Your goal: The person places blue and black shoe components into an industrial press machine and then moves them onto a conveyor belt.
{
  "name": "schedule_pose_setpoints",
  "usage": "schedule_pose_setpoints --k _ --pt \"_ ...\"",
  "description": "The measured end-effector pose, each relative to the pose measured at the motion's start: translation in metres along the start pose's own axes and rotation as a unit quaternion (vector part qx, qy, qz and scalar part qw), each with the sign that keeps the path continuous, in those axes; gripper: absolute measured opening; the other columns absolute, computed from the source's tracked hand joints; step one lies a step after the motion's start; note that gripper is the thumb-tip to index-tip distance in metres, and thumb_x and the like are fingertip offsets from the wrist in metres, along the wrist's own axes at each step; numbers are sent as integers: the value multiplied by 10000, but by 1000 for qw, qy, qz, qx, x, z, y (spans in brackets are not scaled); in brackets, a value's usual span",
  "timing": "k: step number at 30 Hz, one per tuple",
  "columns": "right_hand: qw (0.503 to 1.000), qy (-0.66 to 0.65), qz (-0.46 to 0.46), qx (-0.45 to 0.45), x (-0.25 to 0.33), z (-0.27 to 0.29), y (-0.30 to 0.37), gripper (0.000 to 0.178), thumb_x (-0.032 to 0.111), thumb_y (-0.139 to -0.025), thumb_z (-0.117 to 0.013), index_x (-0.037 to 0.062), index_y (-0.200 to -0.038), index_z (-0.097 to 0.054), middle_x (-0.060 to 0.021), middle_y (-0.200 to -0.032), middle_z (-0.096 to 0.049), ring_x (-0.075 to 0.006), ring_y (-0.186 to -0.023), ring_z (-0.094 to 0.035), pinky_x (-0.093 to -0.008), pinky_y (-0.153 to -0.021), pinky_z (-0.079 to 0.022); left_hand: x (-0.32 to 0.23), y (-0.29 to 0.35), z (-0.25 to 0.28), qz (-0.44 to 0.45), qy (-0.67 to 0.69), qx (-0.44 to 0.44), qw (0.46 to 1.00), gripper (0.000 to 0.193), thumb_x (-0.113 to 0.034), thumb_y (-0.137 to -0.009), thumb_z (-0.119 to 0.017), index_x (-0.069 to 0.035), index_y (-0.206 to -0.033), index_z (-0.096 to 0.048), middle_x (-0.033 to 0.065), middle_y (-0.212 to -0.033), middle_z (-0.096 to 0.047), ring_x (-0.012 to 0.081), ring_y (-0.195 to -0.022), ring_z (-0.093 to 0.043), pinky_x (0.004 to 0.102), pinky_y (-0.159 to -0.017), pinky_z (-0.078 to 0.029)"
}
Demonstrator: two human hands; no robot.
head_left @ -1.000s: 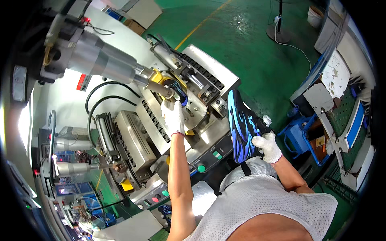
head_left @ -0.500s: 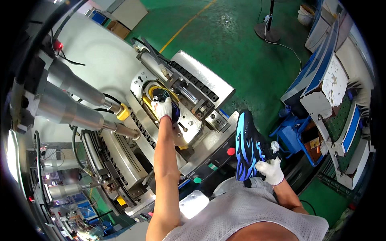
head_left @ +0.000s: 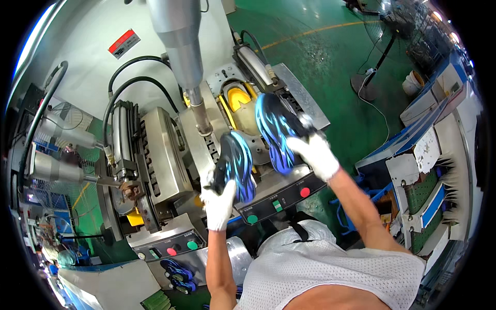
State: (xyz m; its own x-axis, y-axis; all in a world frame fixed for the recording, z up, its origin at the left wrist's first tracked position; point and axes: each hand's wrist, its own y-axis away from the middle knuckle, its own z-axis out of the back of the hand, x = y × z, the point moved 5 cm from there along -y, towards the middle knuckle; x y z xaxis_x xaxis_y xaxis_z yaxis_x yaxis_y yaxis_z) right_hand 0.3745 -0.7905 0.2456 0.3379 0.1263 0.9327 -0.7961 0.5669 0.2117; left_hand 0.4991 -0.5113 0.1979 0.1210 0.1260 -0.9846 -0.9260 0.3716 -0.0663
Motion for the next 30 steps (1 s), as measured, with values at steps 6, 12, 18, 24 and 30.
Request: schedule_pose_setpoints --k 6,12,18,24,30 --pt "947 319 41 16 21 -97 -217 590 389 -858 -685 -62 -1237 -648 -260 -1201 -688 -346 -1119 -687 -437 -954 -544 47 171 97 174 -50 -26 983 643 -23 -760 -765 1 -1359 -534 101 -1243 -627 198 -1138 -600 353 -1029 -474" --pt "878 449 143 -89 -73 -165 -268 403 394 -875 -622 31 -1013 -728 -234 -1188 -663 -356 -1048 -689 -484 -901 -547 134 367 157 419 -175 -255 854 668 -106 -812 -812 20 -1379 -483 165 -1213 -628 274 -1099 -621 385 -966 -503" --pt "904 411 93 -67 -65 -152 -277 603 518 -865 -654 25 -1212 -693 -231 -1333 -598 -379 -1201 -645 -466 -987 -531 275 473 139 482 -335 -407 700 780 -382 -898 -734 38 -1448 -375 293 -1372 -566 459 -1185 -612 499 -1034 -490" --pt "895 420 150 3 -21 -170 -162 746 541 -937 -595 -53 -1384 -542 -247 -1370 -557 -392 -1162 -630 -481 -980 -491 310 490 114 564 -239 -477 630 1067 -592 -948 -617 234 -1477 -197 454 -1435 -437 512 -1310 -522 483 -1095 -447" --pt "809 300 447 237 -94 -242 100 839 361 -866 -749 -79 -1483 -389 -318 -1518 -379 -472 -1496 -288 -495 -1262 -222 315 487 111 545 -208 -458 671 1131 -630 -963 -574 235 -1519 -104 434 -1532 -337 471 -1417 -430 433 -1173 -377"
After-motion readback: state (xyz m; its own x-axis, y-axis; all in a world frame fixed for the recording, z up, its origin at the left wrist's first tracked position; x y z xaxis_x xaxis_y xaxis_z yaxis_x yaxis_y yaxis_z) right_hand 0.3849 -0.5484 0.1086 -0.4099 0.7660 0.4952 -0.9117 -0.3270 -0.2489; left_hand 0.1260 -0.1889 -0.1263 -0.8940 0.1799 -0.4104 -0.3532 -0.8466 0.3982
